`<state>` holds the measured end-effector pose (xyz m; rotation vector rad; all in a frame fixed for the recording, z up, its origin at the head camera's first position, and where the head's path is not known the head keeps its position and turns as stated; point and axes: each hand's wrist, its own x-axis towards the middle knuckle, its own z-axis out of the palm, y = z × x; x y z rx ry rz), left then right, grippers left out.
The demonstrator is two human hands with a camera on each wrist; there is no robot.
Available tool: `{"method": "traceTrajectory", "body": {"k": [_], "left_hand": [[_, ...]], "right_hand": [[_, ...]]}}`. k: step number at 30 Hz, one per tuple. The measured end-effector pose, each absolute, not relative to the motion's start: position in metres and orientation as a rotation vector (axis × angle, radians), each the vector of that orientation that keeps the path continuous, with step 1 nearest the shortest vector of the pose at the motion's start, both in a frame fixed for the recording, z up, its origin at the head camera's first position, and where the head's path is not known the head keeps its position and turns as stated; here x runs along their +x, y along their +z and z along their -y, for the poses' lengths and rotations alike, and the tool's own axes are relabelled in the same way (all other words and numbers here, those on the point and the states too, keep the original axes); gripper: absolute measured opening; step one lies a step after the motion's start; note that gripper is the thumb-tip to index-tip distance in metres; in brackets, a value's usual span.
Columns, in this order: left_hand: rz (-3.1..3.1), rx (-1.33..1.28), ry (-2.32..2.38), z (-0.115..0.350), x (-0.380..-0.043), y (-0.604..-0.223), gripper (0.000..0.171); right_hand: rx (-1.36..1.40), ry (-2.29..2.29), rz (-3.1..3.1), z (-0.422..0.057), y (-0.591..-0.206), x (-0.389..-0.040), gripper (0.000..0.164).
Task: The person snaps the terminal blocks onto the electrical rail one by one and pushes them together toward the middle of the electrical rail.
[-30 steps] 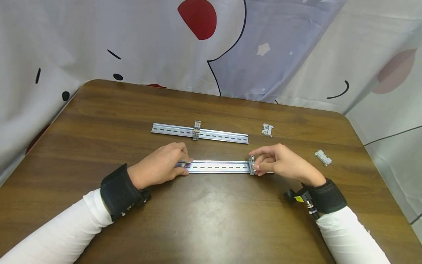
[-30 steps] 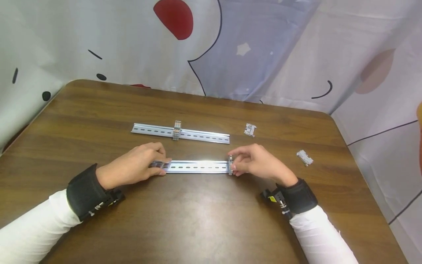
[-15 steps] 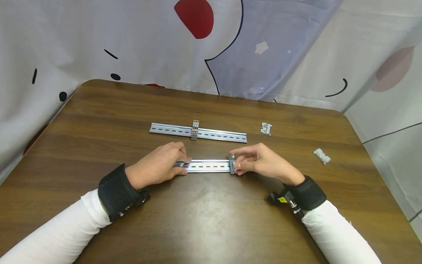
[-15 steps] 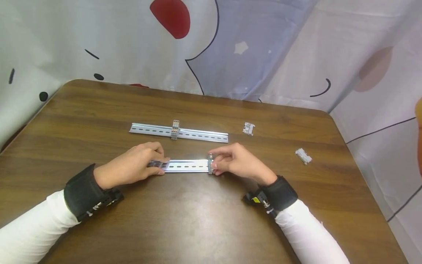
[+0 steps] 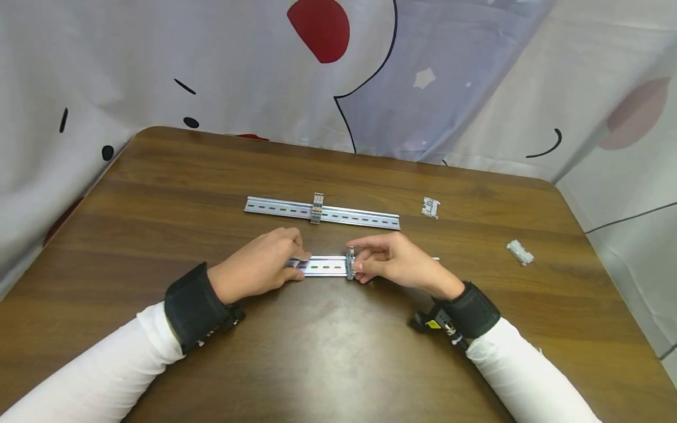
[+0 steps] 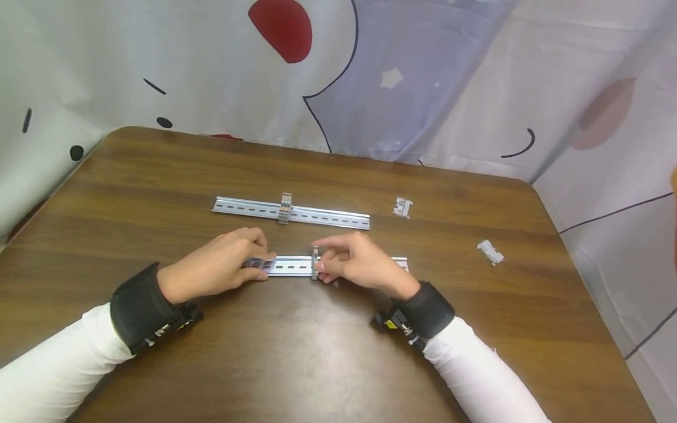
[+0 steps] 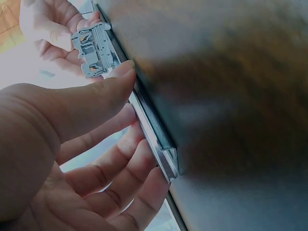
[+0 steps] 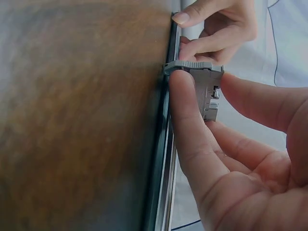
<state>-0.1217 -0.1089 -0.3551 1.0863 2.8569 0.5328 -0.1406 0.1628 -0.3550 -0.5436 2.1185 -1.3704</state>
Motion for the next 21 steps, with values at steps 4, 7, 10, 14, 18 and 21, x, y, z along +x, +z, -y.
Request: {"method": "traceTrajectory", "body": {"k": [4, 7, 10, 14, 18, 21], "left_hand": [[-2.868, 1.095, 0.519, 0.107, -0.121, -0.355, 0.034], [-2.871, 1.088, 0.518, 0.107, -0.121, -0.355, 0.034], [-2.875, 1.092, 0.512, 0.106, -0.122, -0.355, 0.034], [-2.882, 1.11, 0.511, 0.106, -0.122, -0.357, 0.035], [-2.887, 1.118, 0.51, 0.108, -0.121, -0.358, 0.036], [-2.888, 1.119, 0.504, 0.108, -0.121, -0.358, 0.036]], "right_hand": [[-0.572, -1.368, -2.143, -0.162, -0.356, -0.139, 0.045], [-0.6, -1.365, -2.155, -0.161, -0.356, -0.139, 0.045], [-0.616, -1.355, -2.177, -0.161, -0.356, -0.138, 0.044], [-0.626, -1.306, -2.222, -0.164, -0.354, -0.137, 0.044], [-0.654, -1.174, -2.361, -0.175, -0.349, -0.137, 0.041], [-0.664, -1.029, -2.528, -0.19, -0.345, -0.141, 0.038]]}}
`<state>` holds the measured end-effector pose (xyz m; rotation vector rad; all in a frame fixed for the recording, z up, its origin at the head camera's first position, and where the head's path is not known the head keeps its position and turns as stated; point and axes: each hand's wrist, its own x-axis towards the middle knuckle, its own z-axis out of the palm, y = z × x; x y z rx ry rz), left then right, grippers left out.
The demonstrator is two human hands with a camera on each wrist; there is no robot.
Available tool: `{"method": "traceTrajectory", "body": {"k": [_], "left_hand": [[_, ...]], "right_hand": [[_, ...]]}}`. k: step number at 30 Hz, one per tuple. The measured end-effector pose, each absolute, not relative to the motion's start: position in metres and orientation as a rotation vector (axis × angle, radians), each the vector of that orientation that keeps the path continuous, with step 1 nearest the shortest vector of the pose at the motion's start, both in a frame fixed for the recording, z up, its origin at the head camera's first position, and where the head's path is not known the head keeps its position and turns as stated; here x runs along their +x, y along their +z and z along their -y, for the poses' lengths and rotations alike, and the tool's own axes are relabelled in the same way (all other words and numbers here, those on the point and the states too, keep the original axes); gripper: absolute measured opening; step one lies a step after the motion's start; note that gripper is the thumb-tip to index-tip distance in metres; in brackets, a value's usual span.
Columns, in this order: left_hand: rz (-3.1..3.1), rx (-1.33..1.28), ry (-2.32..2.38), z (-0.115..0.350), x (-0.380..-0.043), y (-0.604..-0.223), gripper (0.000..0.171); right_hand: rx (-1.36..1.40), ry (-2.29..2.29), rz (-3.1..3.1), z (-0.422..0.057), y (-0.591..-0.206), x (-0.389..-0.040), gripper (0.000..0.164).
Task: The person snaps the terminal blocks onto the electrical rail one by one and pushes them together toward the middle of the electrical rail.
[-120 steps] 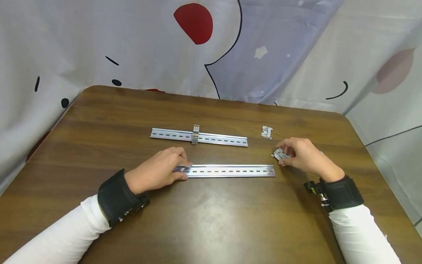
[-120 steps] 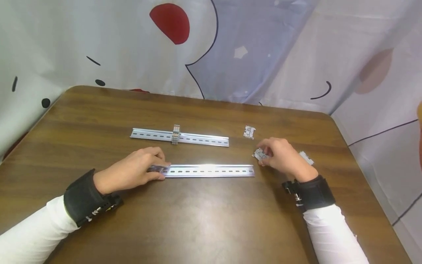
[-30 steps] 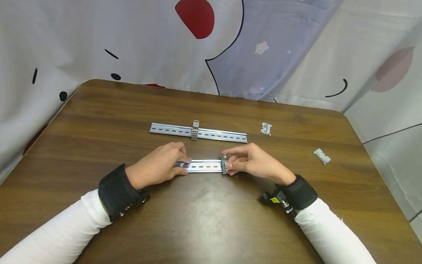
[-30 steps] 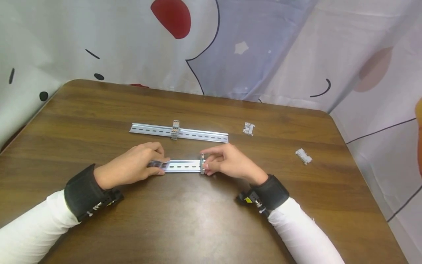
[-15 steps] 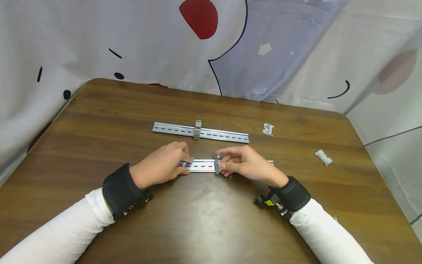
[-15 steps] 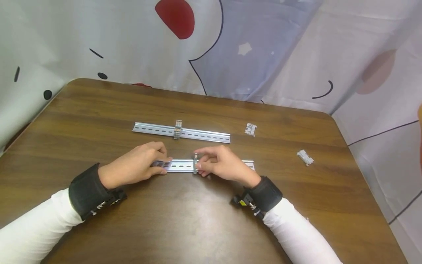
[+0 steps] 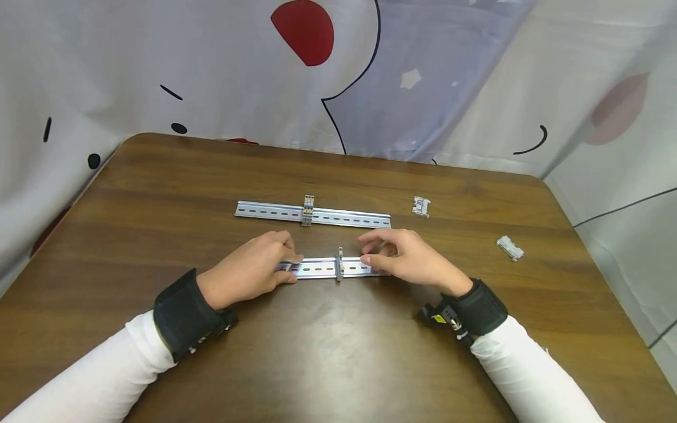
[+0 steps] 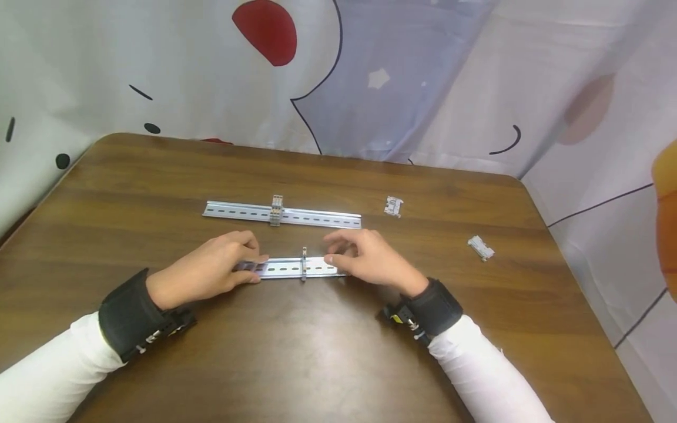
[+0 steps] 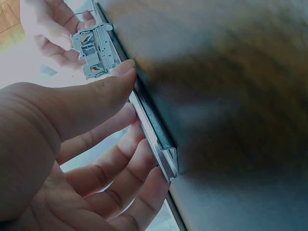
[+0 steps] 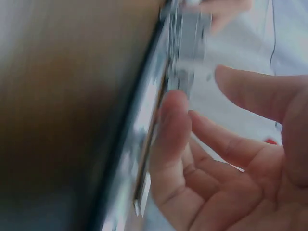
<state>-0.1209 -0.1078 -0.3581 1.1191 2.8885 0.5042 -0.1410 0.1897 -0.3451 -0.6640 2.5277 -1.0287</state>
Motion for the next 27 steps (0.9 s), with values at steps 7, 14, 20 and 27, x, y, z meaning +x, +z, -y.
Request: {"method": "traceTrajectory", "body": {"k": [7, 14, 20, 27], "left_hand": [[-2.881, 1.117, 0.52, 0.108, -0.121, -0.358, 0.035], [-2.889, 1.113, 0.523, 0.109, -0.121, -0.357, 0.035], [-2.888, 1.121, 0.523, 0.109, -0.121, -0.358, 0.034], [-2.884, 1.111, 0.523, 0.108, -0.121, -0.358, 0.034]], "right_hand": [[-0.56, -0.647, -2.762, -0.244, -0.332, -0.155, 0.038], [-0.277, -0.486, -2.825, -0.313, -0.319, -0.17, 0.043], [-0.111, -0.431, -2.82, -0.359, -0.318, -0.177, 0.051], [0.011, -0.395, -2.785, -0.395, -0.316, -0.173, 0.059]]}}
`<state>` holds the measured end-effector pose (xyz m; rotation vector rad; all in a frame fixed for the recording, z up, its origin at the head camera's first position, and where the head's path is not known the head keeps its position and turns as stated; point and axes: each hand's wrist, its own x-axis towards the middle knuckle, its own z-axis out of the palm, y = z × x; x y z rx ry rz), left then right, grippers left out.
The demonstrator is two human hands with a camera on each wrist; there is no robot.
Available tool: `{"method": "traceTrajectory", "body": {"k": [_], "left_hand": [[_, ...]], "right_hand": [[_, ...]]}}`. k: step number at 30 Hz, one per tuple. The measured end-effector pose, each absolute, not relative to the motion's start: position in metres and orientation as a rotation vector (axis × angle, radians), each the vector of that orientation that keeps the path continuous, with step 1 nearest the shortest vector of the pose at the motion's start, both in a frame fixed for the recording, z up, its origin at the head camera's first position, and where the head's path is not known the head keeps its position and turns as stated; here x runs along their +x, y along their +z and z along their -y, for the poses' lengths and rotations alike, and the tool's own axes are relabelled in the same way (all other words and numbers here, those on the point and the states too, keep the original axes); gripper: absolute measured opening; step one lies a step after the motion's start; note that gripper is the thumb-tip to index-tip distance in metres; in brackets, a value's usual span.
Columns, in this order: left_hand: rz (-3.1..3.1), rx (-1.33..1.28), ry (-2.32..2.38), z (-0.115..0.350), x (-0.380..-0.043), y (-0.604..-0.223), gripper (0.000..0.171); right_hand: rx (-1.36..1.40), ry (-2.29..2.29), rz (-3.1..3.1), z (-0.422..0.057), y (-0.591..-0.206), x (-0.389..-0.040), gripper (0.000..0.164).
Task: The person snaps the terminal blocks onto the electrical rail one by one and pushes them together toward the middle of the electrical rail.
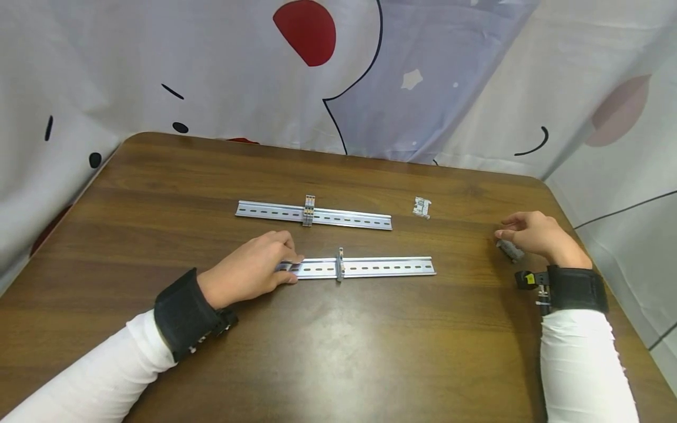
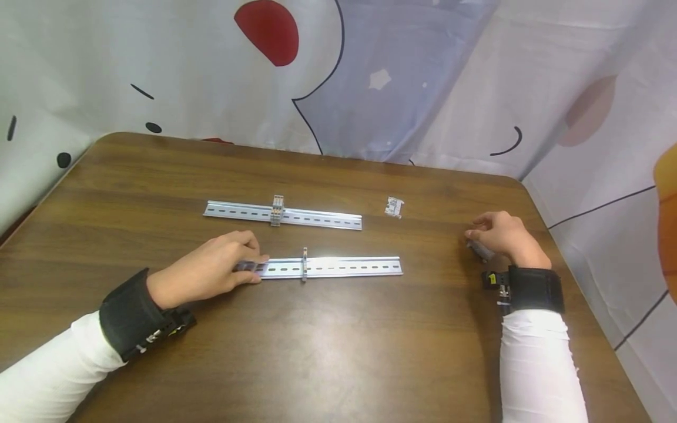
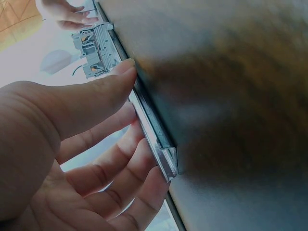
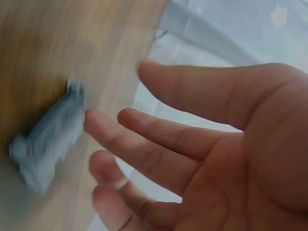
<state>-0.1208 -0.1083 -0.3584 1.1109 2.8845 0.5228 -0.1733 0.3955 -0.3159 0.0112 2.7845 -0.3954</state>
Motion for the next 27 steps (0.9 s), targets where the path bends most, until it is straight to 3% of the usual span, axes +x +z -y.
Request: {"method": "traceTrajectory", "body": {"k": [13, 27], "left_hand": [[-2.887, 1.11, 0.508, 0.107, -0.121, -0.359, 0.035], [-2.902, 1.113, 0.492, 0.108, -0.12, -0.359, 0.035]], "right_hand": [[0.125, -0.452, -2.667, -0.412, -0.318, -0.171, 0.063], [-0.189, -0.443, -2.673, -0.348, -0.308, -0.167, 0.025]]}}
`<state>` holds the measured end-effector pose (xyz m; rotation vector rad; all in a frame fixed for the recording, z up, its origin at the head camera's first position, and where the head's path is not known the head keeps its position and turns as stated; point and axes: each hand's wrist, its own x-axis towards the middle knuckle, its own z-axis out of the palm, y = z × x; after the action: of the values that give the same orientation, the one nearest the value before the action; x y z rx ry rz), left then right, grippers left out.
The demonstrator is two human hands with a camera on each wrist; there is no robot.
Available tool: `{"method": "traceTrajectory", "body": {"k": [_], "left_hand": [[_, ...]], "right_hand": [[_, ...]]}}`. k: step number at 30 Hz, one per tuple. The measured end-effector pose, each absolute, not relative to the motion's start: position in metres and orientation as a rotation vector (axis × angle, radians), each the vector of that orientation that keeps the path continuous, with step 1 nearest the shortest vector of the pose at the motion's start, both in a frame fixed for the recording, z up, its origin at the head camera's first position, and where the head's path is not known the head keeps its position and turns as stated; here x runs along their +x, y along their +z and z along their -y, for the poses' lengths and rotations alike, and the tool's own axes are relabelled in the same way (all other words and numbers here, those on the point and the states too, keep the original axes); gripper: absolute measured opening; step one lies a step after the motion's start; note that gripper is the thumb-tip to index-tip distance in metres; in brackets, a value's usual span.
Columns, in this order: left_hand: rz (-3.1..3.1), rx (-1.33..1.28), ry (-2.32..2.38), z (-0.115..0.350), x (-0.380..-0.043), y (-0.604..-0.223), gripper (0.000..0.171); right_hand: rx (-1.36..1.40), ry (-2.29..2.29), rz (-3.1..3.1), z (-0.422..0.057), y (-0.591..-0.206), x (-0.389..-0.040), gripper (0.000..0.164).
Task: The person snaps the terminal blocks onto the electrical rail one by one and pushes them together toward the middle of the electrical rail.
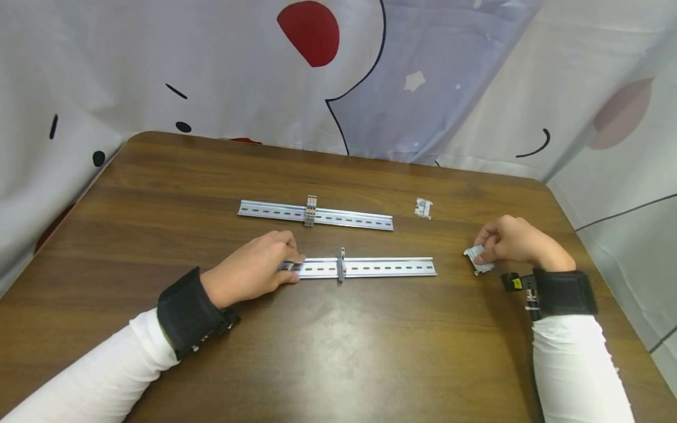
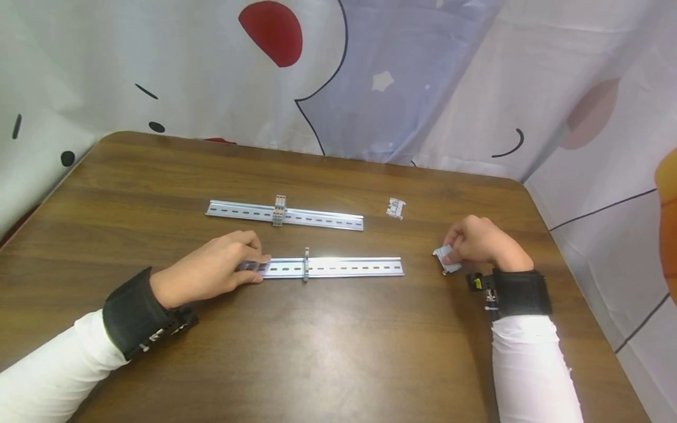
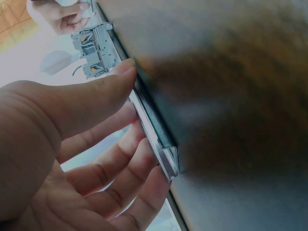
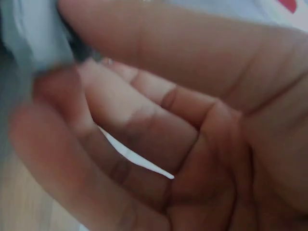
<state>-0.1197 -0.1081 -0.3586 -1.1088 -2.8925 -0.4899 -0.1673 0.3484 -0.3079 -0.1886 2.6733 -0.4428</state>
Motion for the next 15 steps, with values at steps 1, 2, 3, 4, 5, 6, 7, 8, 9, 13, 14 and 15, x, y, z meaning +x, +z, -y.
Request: {"method": "traceTrajectory", "body": {"k": [1, 2, 3, 4, 5, 6, 7, 8, 9, 13, 14, 15], "left_hand": [[2.892, -1.108, -0.491, 0.108, -0.12, -0.359, 0.035], [2.893, -1.107, -0.49, 0.108, -0.12, -0.359, 0.035], [2.899, -1.102, -0.49, 0.108, -0.12, -0.359, 0.035], [2.903, -1.102, -0.489, 0.108, -0.12, -0.358, 0.035], [2.903, -1.105, -0.488, 0.108, -0.12, -0.358, 0.036], [2.905, -1.105, -0.487, 0.109, -0.12, -0.358, 0.036], [2.907, -1.107, -0.488, 0.108, -0.12, -0.358, 0.036], [2.907, -1.107, -0.489, 0.108, -0.12, -0.358, 0.036], [2.908, -1.106, -0.492, 0.108, -0.12, -0.357, 0.036], [2.905, -1.099, -0.514, 0.108, -0.121, -0.358, 0.035], [2.905, -1.099, -0.519, 0.108, -0.121, -0.358, 0.035], [2.905, -1.102, -0.524, 0.108, -0.121, -0.359, 0.035]], "right_hand": [[-0.201, -0.48, -2.641, -0.342, -0.307, -0.166, 0.024], [-0.219, -0.512, -2.612, -0.336, -0.306, -0.165, 0.023], [-0.252, -0.534, -2.589, -0.33, -0.305, -0.163, 0.023], [-0.29, -0.552, -2.57, -0.324, -0.305, -0.162, 0.023], [-0.335, -0.559, -2.56, -0.319, -0.305, -0.161, 0.023], [-0.369, -0.563, -2.553, -0.314, -0.305, -0.161, 0.023], [-0.396, -0.565, -2.548, -0.309, -0.306, -0.16, 0.023], [-0.42, -0.567, -2.545, -0.304, -0.307, -0.159, 0.022], [-0.436, -0.57, -2.544, -0.3, -0.308, -0.159, 0.021], [-0.412, -0.631, -2.551, -0.285, -0.315, -0.158, 0.02], [-0.402, -0.635, -2.562, -0.283, -0.316, -0.158, 0.02], [-0.389, -0.635, -2.577, -0.28, -0.317, -0.157, 0.021]]}}
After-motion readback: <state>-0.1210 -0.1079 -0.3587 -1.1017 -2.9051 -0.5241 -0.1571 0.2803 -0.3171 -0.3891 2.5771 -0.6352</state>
